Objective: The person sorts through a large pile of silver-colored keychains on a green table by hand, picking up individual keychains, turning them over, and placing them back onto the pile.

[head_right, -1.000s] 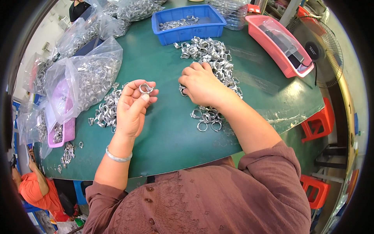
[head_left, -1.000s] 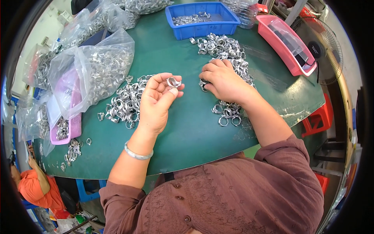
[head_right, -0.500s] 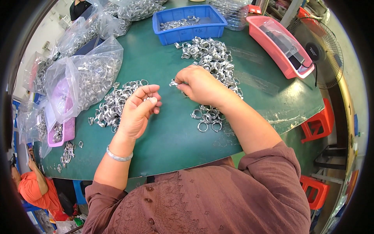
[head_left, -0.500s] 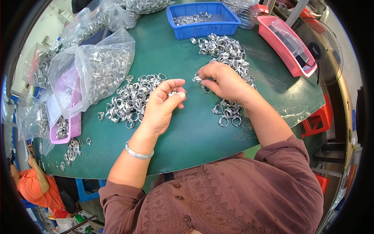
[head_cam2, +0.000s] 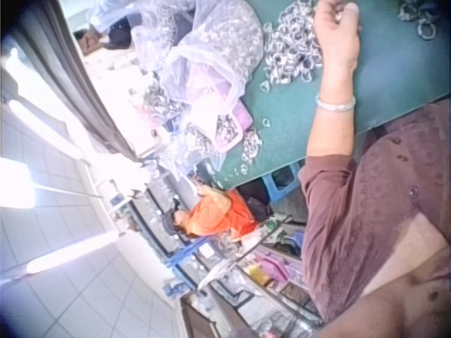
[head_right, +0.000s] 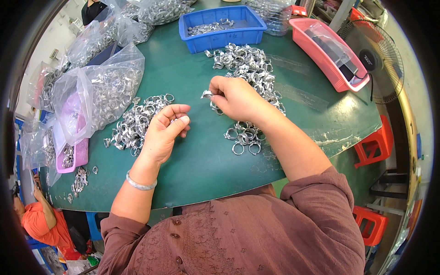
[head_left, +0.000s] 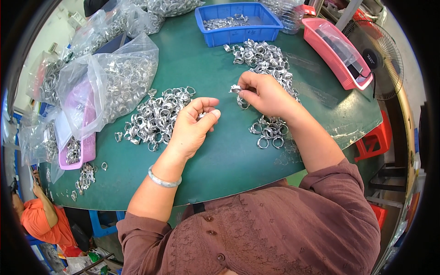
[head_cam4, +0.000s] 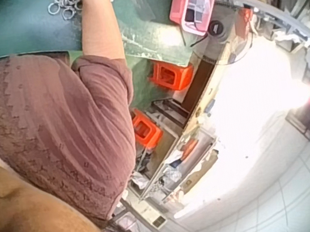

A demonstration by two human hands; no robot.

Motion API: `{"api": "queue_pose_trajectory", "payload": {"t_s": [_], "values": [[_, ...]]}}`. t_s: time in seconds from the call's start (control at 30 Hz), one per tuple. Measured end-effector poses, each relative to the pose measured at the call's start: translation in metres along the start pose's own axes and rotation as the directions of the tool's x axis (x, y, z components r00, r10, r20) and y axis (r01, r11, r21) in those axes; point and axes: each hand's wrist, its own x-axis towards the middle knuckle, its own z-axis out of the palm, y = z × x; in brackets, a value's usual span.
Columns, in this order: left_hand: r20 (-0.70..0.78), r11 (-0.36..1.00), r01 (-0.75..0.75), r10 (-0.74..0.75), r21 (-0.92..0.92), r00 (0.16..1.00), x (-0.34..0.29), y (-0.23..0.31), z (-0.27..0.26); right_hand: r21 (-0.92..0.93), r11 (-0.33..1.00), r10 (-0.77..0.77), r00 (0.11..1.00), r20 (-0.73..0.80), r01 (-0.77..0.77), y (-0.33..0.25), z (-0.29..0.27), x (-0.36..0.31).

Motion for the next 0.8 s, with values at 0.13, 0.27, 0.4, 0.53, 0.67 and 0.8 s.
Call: {"api": "queue_pose_trajectory", "payload": {"t_s": [0.13, 0.27, 0.4, 0.53, 0.67, 0.8], "values": [[0.02, 1.0, 0.01, -0.011, 0.029, 1.0, 0.0, 0.001, 0.001, -0.069, 0.997, -0.039, 0.999, -0.015, 0.038, 0.008, -0.002, 0.002], [0.049, 0.999, 0.008, -0.011, 0.052, 0.999, 0.001, 0.001, 0.003, -0.393, 0.858, -0.382, 0.923, -0.058, 0.33, 0.024, -0.002, 0.001], [0.058, 0.996, 0.005, -0.01, 0.087, 0.998, 0.001, -0.002, 0.0, -0.342, 0.908, -0.268, 0.963, -0.031, 0.242, 0.018, -0.003, 0.002], [0.07, 0.993, 0.007, -0.015, 0.12, 0.997, 0.0, -0.002, 0.003, -0.369, 0.89, -0.307, 0.95, -0.054, 0.267, 0.019, -0.004, 0.001], [0.072, 0.992, 0.0, -0.01, 0.128, 0.997, -0.001, -0.002, 0.002, -0.035, 0.982, -0.189, 0.979, -0.074, 0.186, 0.009, -0.008, 0.002], [0.04, 0.995, 0.002, -0.006, 0.102, 0.999, -0.001, 0.0, 0.004, 0.106, 0.983, -0.152, 0.988, 0.002, 0.151, 0.0, 0.001, -0.003]]}}
